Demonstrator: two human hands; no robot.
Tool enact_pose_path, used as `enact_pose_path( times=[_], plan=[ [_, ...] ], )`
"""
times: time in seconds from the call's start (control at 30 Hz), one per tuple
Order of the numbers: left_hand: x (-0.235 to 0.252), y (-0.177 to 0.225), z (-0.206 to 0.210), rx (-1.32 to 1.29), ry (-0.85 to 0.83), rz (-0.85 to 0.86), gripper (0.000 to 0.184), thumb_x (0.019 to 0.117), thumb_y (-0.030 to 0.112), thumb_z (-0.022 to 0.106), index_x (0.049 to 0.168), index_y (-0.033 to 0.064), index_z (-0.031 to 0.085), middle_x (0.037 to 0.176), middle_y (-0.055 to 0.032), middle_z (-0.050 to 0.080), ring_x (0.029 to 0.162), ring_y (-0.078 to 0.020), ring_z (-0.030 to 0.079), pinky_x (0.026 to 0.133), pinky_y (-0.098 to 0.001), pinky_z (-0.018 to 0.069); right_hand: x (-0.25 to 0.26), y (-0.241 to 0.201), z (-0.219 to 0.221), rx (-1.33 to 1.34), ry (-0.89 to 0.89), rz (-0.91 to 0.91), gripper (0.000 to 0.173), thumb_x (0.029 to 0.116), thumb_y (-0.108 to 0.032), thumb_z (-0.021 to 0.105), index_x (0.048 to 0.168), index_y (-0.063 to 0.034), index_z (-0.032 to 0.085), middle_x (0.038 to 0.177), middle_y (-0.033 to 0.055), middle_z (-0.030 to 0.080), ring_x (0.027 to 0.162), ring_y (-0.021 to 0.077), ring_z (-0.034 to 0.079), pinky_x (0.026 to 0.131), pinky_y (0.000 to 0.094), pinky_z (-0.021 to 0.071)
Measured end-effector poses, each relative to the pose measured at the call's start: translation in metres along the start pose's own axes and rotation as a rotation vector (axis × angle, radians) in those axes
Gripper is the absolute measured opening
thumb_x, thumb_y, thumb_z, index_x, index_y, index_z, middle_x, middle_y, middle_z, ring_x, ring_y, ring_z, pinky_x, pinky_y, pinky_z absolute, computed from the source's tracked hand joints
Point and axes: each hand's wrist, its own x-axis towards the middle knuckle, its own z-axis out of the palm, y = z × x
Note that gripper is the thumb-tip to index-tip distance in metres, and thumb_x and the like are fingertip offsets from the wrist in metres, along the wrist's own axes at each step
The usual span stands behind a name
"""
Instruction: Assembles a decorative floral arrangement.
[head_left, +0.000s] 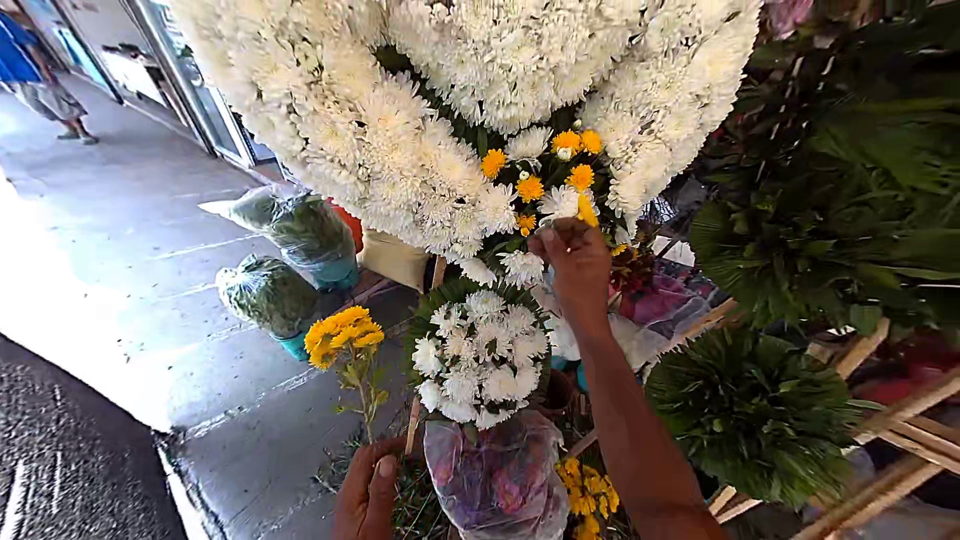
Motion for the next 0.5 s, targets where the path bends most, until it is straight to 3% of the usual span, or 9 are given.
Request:
enact_pose_path(
  times=[0.1, 0.2, 0.23, 0.3, 0.37, 0.5],
  plan=[
    [-0.001, -0.001, -0.005, -0.021, 0.035, -0.040, 0.055, 0.1070, 0.052, 0.038, 0.119, 0.0054, 0.065, 0.076, 0.0046, 0.054, 0.053, -0.0024, 0.044, 0.049, -0.0216, 0.0420, 0.086, -0.013, -0.006, -0.471, 0.097, -0.245, 0.036, 0.0962, -0.018, 0.070, 0.123, 0.0040, 0.061, 0.109, 0.0126, 0.070, 0.097, 0.0197, 0.071, 0.089, 0.0386, 0.0601],
    [-0.002, 0.000, -0.006, -0.053, 0.052, -0.058, 0.052, 0.1078, 0.048, 0.039, 0.121, 0.0044, 0.062, 0.067, 0.0074, 0.049, 0.049, -0.0020, 0.041, 0.045, -0.0214, 0.0401, 0.136, -0.015, 0.001, -0.987, 0.026, -0.192, 0.045, 0.0924, -0.032, 0.070, 0.129, -0.0057, 0.068, 0.146, 0.0149, 0.054, 0.138, 0.0362, 0.045, 0.116, 0.0601, 0.0303],
    [-0.001, 0.000, -0.006, -0.068, 0.060, -0.061, 0.051, 0.1077, 0.049, 0.039, 0.121, 0.0047, 0.062, 0.065, 0.0084, 0.047, 0.048, -0.0017, 0.041, 0.044, -0.0211, 0.0399, 0.145, -0.011, 0.005, -1.096, 0.009, -0.139, 0.045, 0.0914, -0.036, 0.071, 0.128, -0.0103, 0.070, 0.153, 0.0130, 0.048, 0.145, 0.0378, 0.037, 0.119, 0.0650, 0.0201],
    [-0.001, 0.000, -0.007, -0.095, 0.075, -0.061, 0.050, 0.1071, 0.050, 0.041, 0.121, 0.0060, 0.061, 0.065, 0.0102, 0.046, 0.047, -0.0007, 0.040, 0.044, -0.0200, 0.0395, 0.156, -0.002, 0.012, -1.265, -0.025, -0.027, 0.042, 0.0906, -0.040, 0.070, 0.125, -0.0160, 0.073, 0.159, 0.0131, 0.042, 0.151, 0.0405, 0.027, 0.119, 0.0712, 0.0084],
    [-0.002, -0.003, -0.010, -0.104, 0.096, -0.060, 0.049, 0.1068, 0.049, 0.042, 0.121, 0.0067, 0.062, 0.067, 0.0108, 0.048, 0.049, 0.0000, 0.042, 0.045, -0.0194, 0.0402, 0.164, 0.011, 0.014, -1.379, -0.047, 0.038, 0.040, 0.0900, -0.039, 0.070, 0.122, -0.0162, 0.074, 0.159, 0.0157, 0.041, 0.151, 0.0435, 0.025, 0.117, 0.0757, 0.0045],
    [0.000, -0.006, -0.015, -0.104, 0.117, -0.076, 0.048, 0.1066, 0.048, 0.043, 0.121, 0.0056, 0.061, 0.070, 0.0111, 0.050, 0.050, 0.0007, 0.043, 0.046, -0.0184, 0.0416, 0.171, 0.022, 0.015, -1.470, -0.049, 0.037, 0.036, 0.0892, -0.037, 0.071, 0.118, -0.0163, 0.076, 0.159, 0.0152, 0.042, 0.151, 0.0448, 0.026, 0.116, 0.0778, 0.0051]
  ],
)
